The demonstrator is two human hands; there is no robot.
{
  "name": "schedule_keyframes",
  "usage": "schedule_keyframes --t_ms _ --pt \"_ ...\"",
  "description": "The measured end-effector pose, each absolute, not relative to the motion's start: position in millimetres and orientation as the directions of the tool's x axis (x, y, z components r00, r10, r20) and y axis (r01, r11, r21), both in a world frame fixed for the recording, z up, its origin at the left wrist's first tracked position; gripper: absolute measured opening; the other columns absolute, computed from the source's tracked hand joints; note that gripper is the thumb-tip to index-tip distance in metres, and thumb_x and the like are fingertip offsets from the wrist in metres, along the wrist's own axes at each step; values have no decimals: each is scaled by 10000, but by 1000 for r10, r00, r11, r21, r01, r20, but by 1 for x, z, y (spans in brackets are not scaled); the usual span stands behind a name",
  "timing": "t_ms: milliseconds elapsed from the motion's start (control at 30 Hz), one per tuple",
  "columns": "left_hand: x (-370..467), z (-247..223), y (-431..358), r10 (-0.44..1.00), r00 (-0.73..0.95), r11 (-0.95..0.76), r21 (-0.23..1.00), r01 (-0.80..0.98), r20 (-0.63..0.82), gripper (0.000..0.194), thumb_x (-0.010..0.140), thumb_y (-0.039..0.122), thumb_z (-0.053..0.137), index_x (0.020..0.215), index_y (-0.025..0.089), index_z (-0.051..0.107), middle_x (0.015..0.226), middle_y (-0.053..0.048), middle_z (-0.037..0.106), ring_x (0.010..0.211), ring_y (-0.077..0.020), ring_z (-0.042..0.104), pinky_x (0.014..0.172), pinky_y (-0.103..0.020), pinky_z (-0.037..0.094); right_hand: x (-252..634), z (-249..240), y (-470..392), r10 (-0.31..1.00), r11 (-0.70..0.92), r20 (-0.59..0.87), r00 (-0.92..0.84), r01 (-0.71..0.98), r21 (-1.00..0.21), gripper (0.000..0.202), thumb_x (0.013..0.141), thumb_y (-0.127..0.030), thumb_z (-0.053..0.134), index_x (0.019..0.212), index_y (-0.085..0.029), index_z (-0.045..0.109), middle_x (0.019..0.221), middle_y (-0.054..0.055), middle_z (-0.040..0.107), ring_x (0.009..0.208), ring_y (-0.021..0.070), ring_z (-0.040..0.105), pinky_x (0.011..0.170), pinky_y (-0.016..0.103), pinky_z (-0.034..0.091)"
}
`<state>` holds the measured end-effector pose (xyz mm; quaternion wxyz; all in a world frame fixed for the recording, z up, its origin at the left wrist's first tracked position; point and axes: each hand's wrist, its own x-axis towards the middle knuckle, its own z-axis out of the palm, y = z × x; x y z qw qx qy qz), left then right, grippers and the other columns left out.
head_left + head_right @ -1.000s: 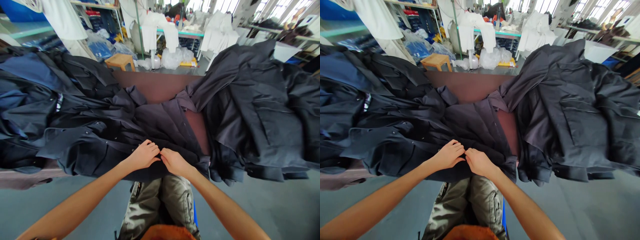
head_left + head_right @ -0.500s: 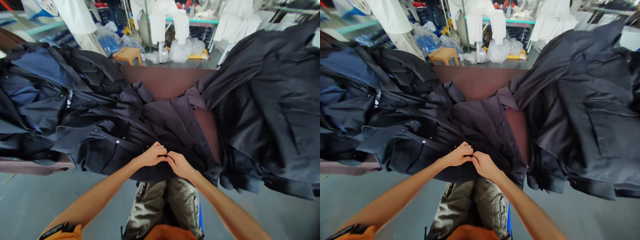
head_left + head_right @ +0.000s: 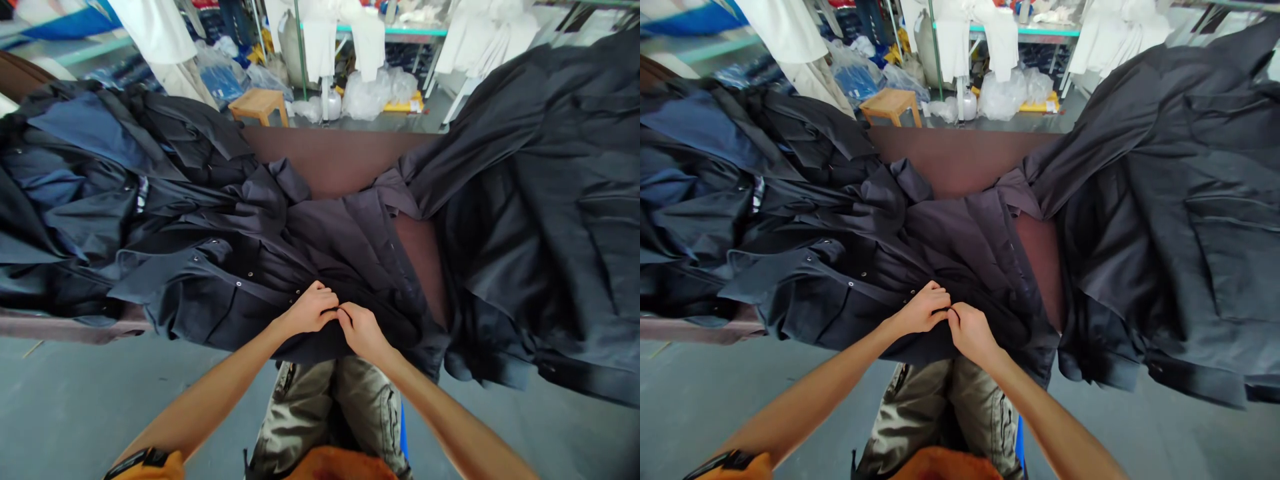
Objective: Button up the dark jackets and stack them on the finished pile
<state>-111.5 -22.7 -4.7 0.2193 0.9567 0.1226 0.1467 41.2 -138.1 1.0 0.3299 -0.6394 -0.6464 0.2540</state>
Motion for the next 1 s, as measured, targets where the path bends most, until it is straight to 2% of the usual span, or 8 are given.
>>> schedule_keyframes --t_ms 167,300,400,500,600,700,900,1000 --pt "-110 -6 -27 316 914 -892 409 195 254 324 1015 322 422 747 174 529 701 -10 548 722 -164 509 798 -342 369 40 3 -138 993 31 95 63 649 -760 283 991 -251 374 769 -197 542 760 38 619 683 165 562 658 265 388" --pt "-108 -5 -27 315 911 -895 402 192 266 320 1016 362 443 783 171 551 727 -13 572 735 -162 525 821 -345 380 46 3 -135 995 1 53 84 528 -849 355 997 -322 367 680 -197 468 657 -3 522 612 136 476 608 255 344" --pt "-108 -2 -28 298 910 -902 398 168 290 312 997 417 493 823 170 567 761 -13 596 758 -163 548 840 -353 399 56 3 -134 1000 -25 -16 27 404 -914 413 1001 -404 382 652 -191 439 625 -27 455 598 118 425 585 241 332" --pt "-114 3 -33 289 895 -920 356 162 339 268 963 428 558 959 162 586 863 -41 628 843 -190 574 882 -385 429 65 3 -137 999 -1 -20 -49 360 -933 437 1006 -447 394 663 -185 459 646 -26 472 622 117 427 604 237 347" --pt "-122 7 -44 300 840 -941 287 182 452 311 920 378 634 1116 147 563 1012 -96 625 1000 -238 563 998 -464 428 68 2 -141 999 34 17 -50 362 -931 397 1021 -417 388 738 -179 532 725 -4 555 680 131 486 660 245 384" --pt "-128 8 -53 297 786 -952 231 200 542 227 896 288 670 1058 165 570 994 -84 618 1002 -229 555 1053 -497 411 67 0 -144 999 50 42 -29 381 -923 352 1031 -372 385 807 -180 577 772 14 596 709 141 528 687 253 407" --pt "-126 5 -58 308 824 -950 188 247 475 202 913 283 649 1078 181 593 986 -67 660 979 -221 573 1025 -486 410 63 -1 -149 986 166 158 -56 474 -865 260 1032 -276 385 895 -186 586 847 46 624 782 165 582 737 277 463" --pt "-129 10 -59 356 825 -932 235 277 439 149 923 282 634 1038 192 604 953 -45 682 951 -205 592 1034 -485 391 64 1 -154 967 250 237 -98 568 -784 247 1033 -242 369 964 -182 598 886 72 634 827 191 596 759 307 490"
